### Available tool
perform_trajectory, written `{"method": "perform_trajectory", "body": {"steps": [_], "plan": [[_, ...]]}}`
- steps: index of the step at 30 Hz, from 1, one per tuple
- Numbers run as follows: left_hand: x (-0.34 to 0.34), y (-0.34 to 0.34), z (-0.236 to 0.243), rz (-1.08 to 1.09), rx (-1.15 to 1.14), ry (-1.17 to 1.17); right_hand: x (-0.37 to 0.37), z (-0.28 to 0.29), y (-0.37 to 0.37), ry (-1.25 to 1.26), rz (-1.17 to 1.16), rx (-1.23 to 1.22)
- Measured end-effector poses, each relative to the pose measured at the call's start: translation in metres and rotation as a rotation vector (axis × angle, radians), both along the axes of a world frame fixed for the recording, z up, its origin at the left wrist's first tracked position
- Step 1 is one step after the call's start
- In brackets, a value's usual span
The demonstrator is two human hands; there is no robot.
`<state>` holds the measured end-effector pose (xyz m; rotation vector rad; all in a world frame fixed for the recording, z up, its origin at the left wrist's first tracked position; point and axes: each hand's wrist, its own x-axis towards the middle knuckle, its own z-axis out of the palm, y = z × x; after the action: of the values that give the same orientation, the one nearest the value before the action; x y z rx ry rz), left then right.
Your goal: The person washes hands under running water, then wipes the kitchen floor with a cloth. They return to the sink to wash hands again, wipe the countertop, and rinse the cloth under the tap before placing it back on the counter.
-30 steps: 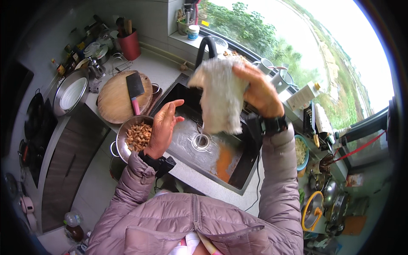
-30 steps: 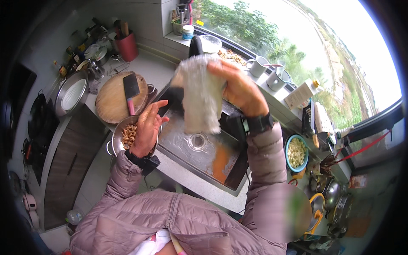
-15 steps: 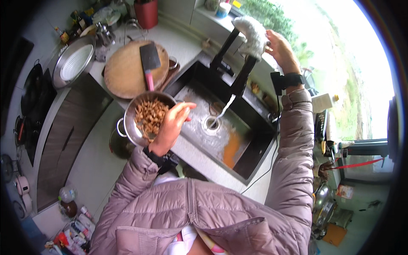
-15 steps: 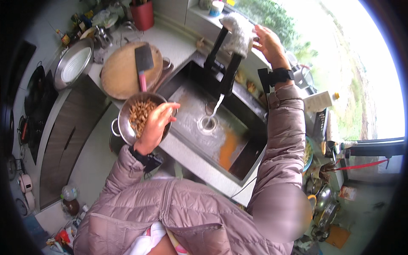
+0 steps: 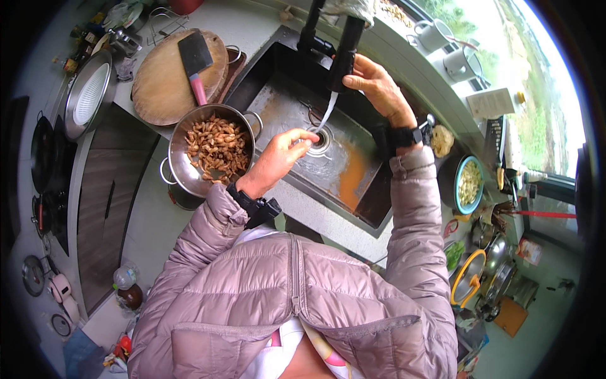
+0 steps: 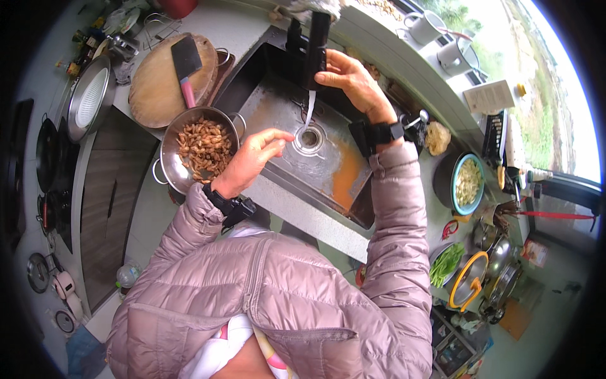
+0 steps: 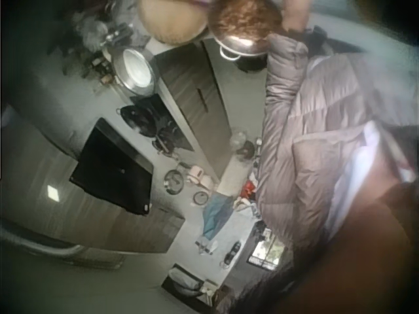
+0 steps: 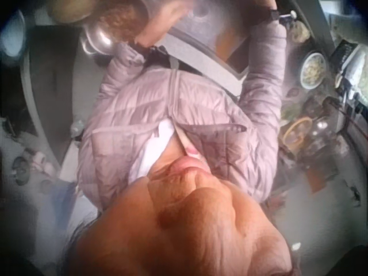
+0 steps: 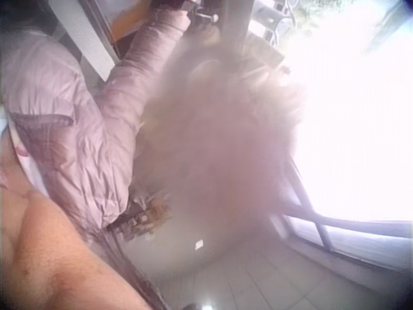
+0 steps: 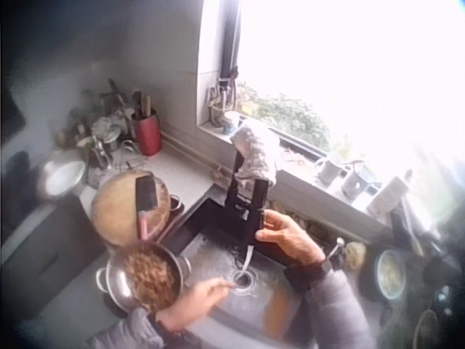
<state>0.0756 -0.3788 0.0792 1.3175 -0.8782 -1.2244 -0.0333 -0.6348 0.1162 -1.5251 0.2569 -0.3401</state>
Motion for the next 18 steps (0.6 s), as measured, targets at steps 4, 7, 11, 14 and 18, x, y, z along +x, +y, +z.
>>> {"method": "perform_trajectory", "body": {"steps": [4,7,11,14,18], "plan": [[-0.006,-0.002,-0.004,-0.011,0.042,0.046,0.001,0.002,-0.007,0.083,0.032,-0.076],[-0.003,0.003,-0.004,0.006,0.074,0.079,0.004,0.009,-0.003,0.066,0.032,-0.053],[0.002,0.008,-0.004,0.049,0.097,0.069,0.010,0.016,0.008,0.267,-0.070,-0.409],[0.002,0.009,-0.004,0.064,0.097,0.064,0.008,0.010,0.017,0.328,-0.141,-0.472],[0.000,0.009,-0.007,0.059,0.096,0.073,-0.012,-0.009,0.028,0.420,-0.134,-0.441]]}}
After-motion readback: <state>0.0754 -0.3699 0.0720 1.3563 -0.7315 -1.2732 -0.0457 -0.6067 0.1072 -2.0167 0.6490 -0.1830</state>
